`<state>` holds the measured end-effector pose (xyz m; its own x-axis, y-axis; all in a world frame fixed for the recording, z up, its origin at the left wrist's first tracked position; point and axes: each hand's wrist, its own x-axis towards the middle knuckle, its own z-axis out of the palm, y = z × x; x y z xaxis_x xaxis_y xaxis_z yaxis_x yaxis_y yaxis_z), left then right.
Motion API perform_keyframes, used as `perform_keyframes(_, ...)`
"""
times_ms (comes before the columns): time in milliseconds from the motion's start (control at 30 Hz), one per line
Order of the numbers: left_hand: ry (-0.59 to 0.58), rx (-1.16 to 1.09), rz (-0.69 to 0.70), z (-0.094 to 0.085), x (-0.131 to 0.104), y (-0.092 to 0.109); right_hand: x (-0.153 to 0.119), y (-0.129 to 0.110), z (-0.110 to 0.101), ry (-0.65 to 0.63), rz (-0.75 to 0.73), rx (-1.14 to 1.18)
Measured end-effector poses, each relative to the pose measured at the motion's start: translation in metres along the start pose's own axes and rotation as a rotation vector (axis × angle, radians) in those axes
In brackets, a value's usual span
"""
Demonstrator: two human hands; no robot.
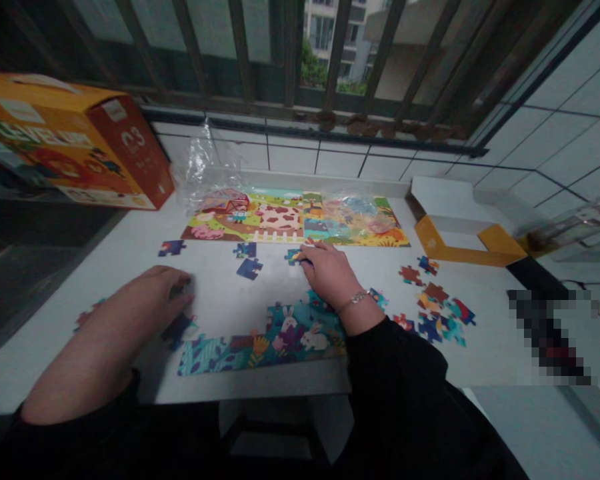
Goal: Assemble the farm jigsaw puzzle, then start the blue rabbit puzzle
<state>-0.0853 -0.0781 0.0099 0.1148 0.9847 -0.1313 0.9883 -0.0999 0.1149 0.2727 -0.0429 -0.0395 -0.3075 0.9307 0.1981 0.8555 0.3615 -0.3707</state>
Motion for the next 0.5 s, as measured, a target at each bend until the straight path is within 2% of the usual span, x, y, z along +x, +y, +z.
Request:
perform_keyframes(167,-0.023,0.039,-0.012,-0.007,0.0,0.005,-0.001,0.003,0.001,0.011,-0.066,-0.027)
perform_keyframes(333,-0.028,0.088,0.038,0.003,0.002,0.0,-0.002,0.005,0.001,0.005,-0.061,-0.047)
perform_keyframes(400,0.006,0.119,0.07,0.009,0.002,0.007,-0.003,0.005,0.0,-0.008,-0.055,-0.056)
perform_keyframes(500,0.055,0.14,0.121,0.015,0.0,0.028,-0.006,0.003,-0.003,-0.045,-0.06,-0.075)
